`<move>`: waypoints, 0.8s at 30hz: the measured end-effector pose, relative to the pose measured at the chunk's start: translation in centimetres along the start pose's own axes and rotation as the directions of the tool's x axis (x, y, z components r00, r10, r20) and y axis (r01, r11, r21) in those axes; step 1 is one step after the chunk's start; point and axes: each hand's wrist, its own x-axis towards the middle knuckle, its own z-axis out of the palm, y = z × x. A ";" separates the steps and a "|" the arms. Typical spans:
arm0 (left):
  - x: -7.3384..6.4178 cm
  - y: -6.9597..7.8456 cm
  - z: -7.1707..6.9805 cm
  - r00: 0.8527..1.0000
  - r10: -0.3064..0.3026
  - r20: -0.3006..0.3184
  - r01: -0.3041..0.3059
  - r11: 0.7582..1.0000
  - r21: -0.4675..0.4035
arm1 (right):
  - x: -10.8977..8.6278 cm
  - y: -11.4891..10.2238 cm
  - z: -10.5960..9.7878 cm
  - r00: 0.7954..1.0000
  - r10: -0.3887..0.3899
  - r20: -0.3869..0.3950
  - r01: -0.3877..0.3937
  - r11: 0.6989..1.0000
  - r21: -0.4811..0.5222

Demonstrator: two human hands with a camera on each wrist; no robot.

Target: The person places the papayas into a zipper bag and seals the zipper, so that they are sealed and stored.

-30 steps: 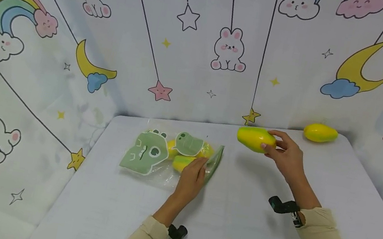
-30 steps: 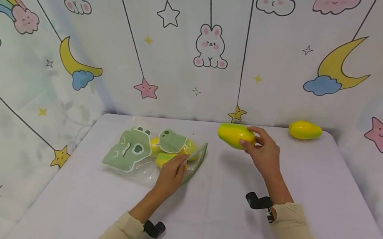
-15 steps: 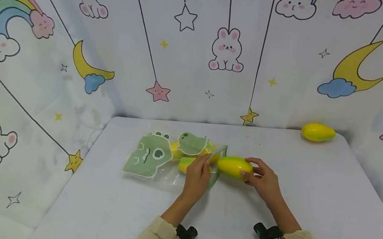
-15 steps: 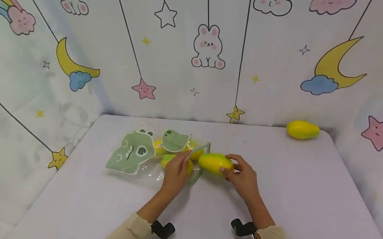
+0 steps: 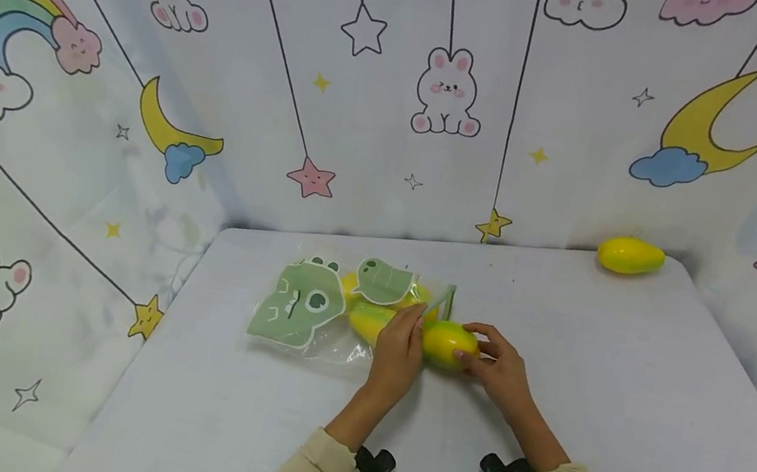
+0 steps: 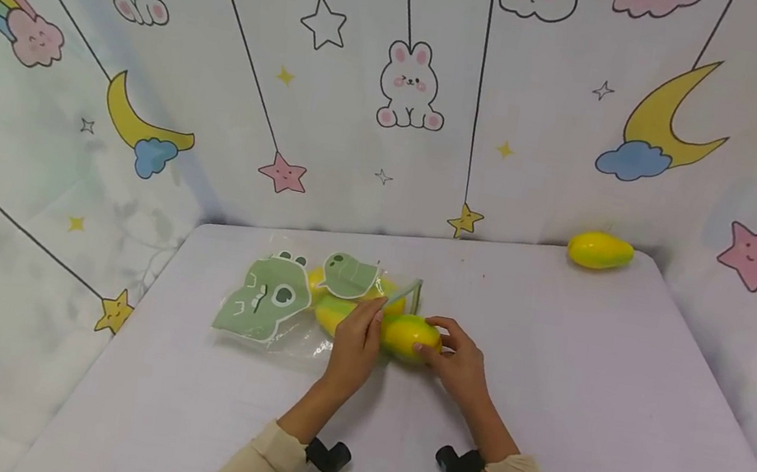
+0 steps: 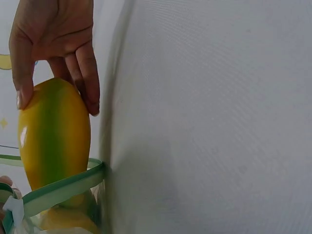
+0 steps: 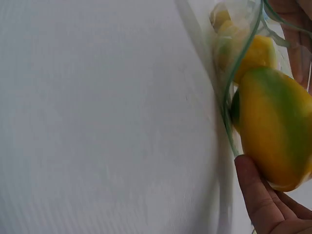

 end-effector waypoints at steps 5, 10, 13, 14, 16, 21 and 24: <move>-0.2 0.2 0.0 0.999 -0.027 0.021 0.027 1.000 0.003 | 0.2 0.2 1.9 1.000 -0.016 0.027 0.015 1.000 0.005; -0.4 0.4 0.0 0.998 -0.041 0.043 0.041 0.999 0.000 | 0.3 -0.1 4.2 0.999 -0.036 0.024 0.037 0.999 -0.005; -0.4 0.4 -0.1 0.999 -0.031 0.030 0.031 1.000 -0.002 | 0.3 -0.4 5.1 0.999 -0.032 -0.016 0.031 0.999 -0.016; -0.4 0.4 -0.1 0.999 -0.023 0.025 0.023 1.000 -0.001 | 0.3 -0.6 5.4 0.999 -0.028 -0.028 0.027 0.999 -0.018; -0.4 0.4 -0.2 1.000 -0.004 0.010 0.004 1.000 0.000 | 0.3 -0.8 5.8 0.998 -0.020 -0.062 0.019 1.000 -0.018; -0.3 0.4 -0.4 1.000 0.026 -0.006 -0.026 1.000 -0.005 | 0.3 -1.4 6.5 0.994 -0.030 -0.106 0.030 1.000 -0.002; -0.4 0.4 -0.5 1.000 0.015 0.004 -0.015 1.000 -0.011 | 0.2 -1.6 6.7 0.993 -0.056 -0.107 0.053 0.998 -0.032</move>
